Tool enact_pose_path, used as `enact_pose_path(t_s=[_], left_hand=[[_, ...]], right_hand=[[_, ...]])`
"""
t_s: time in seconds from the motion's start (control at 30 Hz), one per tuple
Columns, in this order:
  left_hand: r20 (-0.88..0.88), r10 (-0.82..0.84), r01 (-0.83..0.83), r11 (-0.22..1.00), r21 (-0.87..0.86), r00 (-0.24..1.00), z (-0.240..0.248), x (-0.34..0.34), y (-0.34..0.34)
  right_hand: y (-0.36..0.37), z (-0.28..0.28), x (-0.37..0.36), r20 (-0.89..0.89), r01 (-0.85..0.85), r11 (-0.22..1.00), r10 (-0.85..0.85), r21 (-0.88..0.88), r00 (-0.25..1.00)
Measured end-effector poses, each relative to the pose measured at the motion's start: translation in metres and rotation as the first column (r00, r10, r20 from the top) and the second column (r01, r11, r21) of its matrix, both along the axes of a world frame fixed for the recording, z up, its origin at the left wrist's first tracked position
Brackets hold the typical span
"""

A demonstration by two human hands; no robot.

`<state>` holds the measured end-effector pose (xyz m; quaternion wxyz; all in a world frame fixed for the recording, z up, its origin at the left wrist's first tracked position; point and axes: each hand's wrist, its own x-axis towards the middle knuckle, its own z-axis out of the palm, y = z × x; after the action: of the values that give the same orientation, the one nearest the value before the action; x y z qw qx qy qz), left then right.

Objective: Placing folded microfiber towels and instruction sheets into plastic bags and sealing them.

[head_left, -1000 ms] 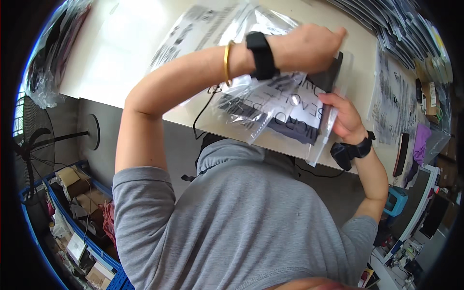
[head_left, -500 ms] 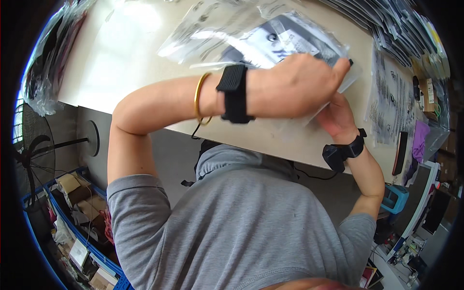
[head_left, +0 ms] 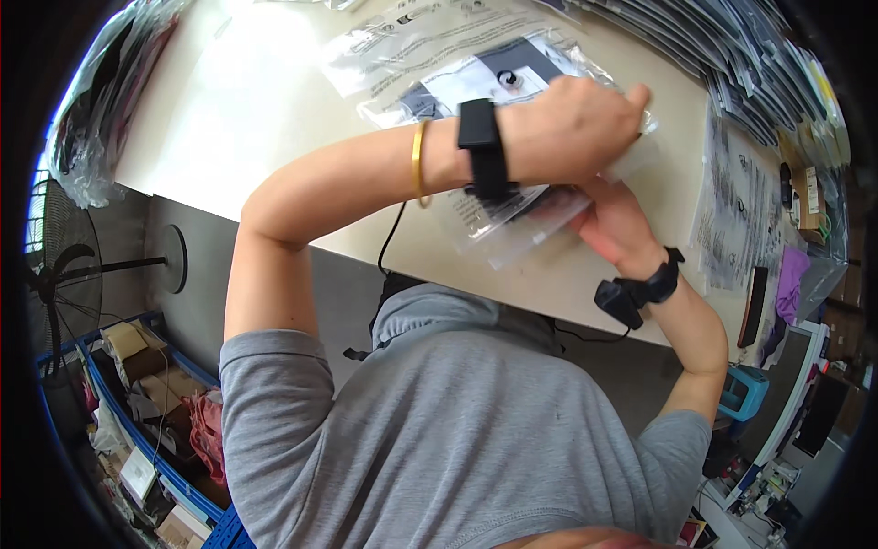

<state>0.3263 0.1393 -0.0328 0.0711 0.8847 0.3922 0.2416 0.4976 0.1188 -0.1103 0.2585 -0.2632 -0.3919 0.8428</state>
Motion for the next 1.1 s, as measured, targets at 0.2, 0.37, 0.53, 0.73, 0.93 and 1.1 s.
enact_pose_path(t_s=[0.2,0.37,0.53,0.73,0.93,1.1], left_hand=[[0.01,0.001,0.0,0.992,-0.122,1.0,-0.006,-0.01,-0.018],[-0.01,-0.026,0.025,0.995,-0.092,1.0,0.013,-0.004,-0.016],[0.132,0.109,-0.105,0.994,-0.037,0.985,0.012,-0.019,0.02],[0.133,-0.062,0.078,0.99,-0.115,0.989,0.031,0.003,-0.011],[0.224,0.047,0.07,0.871,-0.486,0.974,0.033,-0.068,-0.015],[-0.148,0.032,-0.061,0.979,-0.194,0.988,-0.011,-0.09,-0.026]], right_hand=[[0.001,-0.001,-0.014,0.045,0.194,0.973,-0.19,-0.125,0.981],[-0.003,-0.003,-0.033,-0.213,0.012,0.998,-0.026,-0.066,0.977],[0.009,0.008,-0.046,-0.118,-0.104,0.984,0.087,-0.143,0.989],[0.033,0.014,-0.037,0.006,-0.456,0.88,0.459,0.134,0.888],[0.048,0.083,-0.002,0.519,-0.663,0.746,0.546,0.056,0.658],[0.135,0.136,0.041,0.593,-0.444,0.834,0.184,0.327,0.784]])
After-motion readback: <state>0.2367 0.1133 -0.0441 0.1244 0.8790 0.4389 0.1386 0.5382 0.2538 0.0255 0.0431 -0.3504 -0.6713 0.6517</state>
